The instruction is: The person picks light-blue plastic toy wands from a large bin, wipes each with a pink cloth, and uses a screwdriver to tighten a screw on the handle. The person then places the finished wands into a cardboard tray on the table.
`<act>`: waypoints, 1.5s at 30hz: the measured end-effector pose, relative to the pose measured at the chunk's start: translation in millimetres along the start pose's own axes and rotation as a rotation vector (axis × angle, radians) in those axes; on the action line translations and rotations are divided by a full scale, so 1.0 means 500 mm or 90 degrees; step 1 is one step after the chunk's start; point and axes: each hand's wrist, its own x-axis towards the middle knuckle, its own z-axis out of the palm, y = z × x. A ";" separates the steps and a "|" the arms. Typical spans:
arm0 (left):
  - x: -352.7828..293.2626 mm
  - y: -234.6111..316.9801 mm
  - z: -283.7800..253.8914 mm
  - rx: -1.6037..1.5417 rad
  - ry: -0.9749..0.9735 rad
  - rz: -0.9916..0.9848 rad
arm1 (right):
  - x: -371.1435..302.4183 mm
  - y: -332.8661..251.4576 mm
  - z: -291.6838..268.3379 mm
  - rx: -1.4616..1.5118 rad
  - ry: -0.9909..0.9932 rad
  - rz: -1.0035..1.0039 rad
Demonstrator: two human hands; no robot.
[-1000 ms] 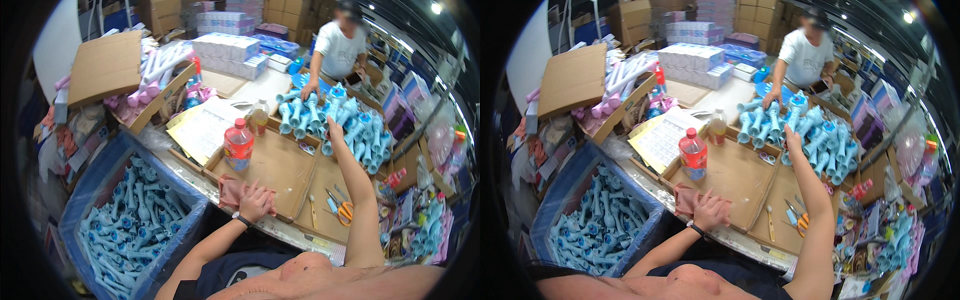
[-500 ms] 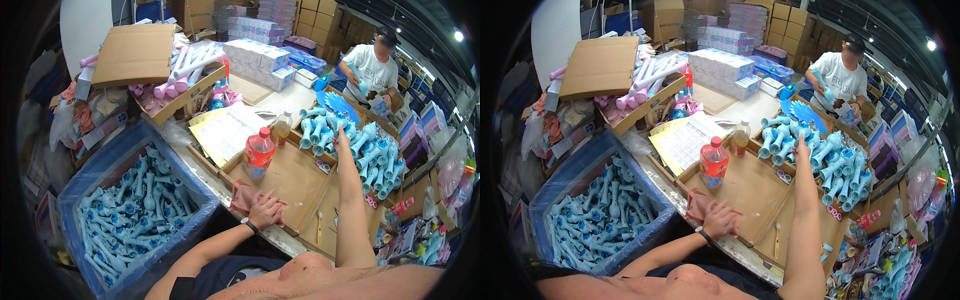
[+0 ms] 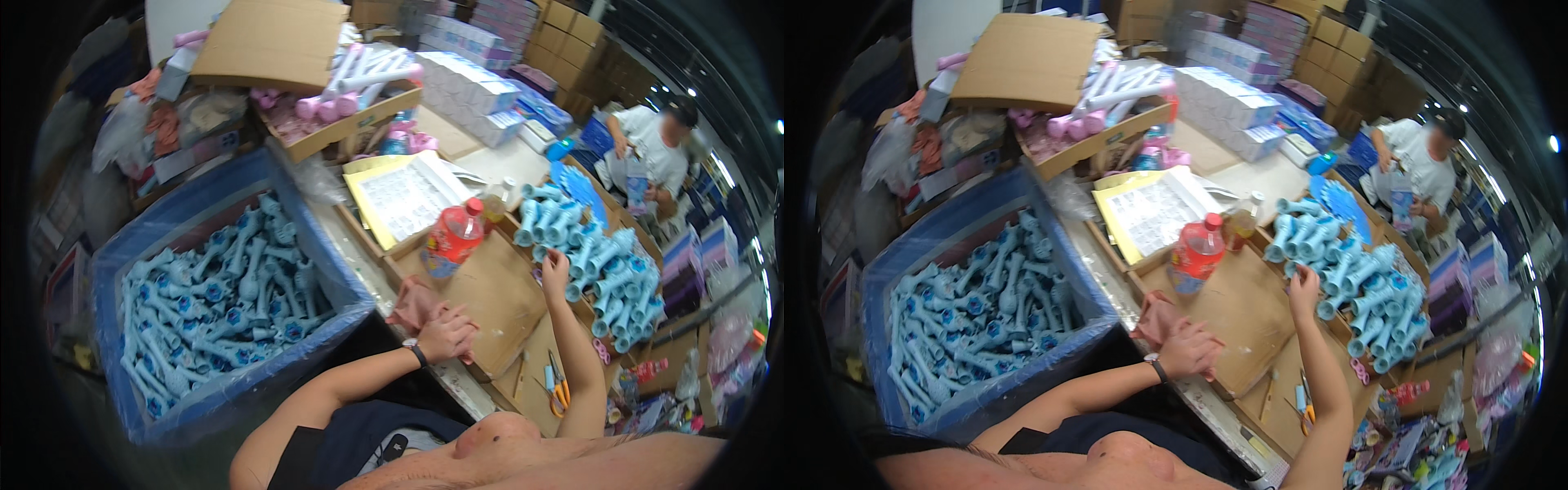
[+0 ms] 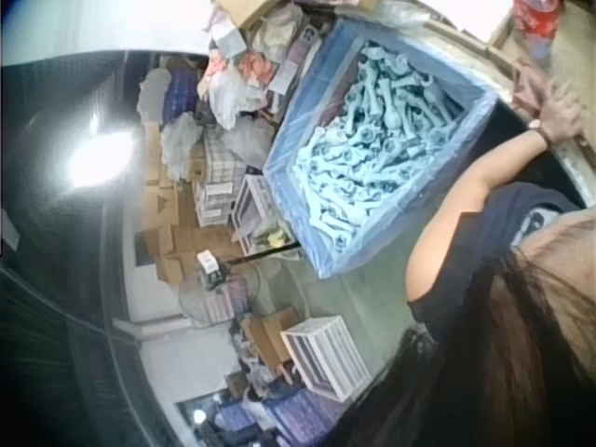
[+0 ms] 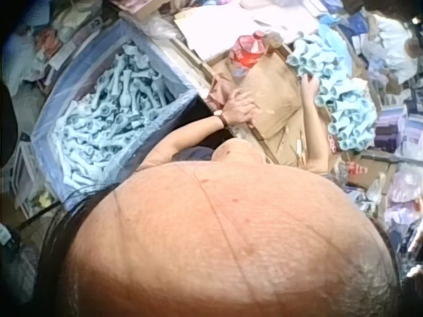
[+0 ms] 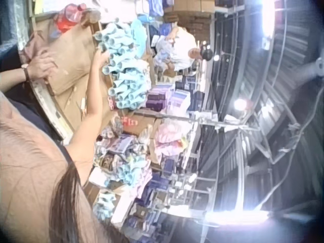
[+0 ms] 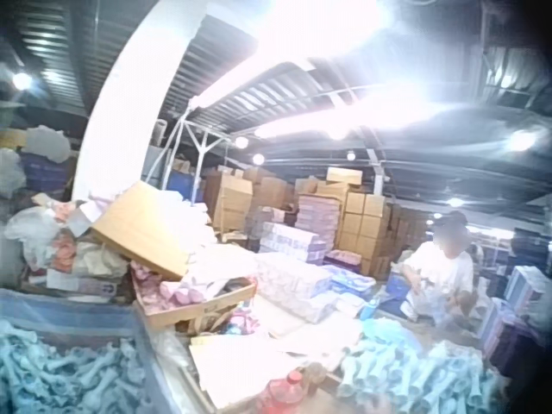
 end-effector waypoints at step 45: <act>-0.451 0.017 -0.578 0.056 -0.301 -0.598 | -0.435 -0.107 -0.143 -0.347 -0.206 -0.859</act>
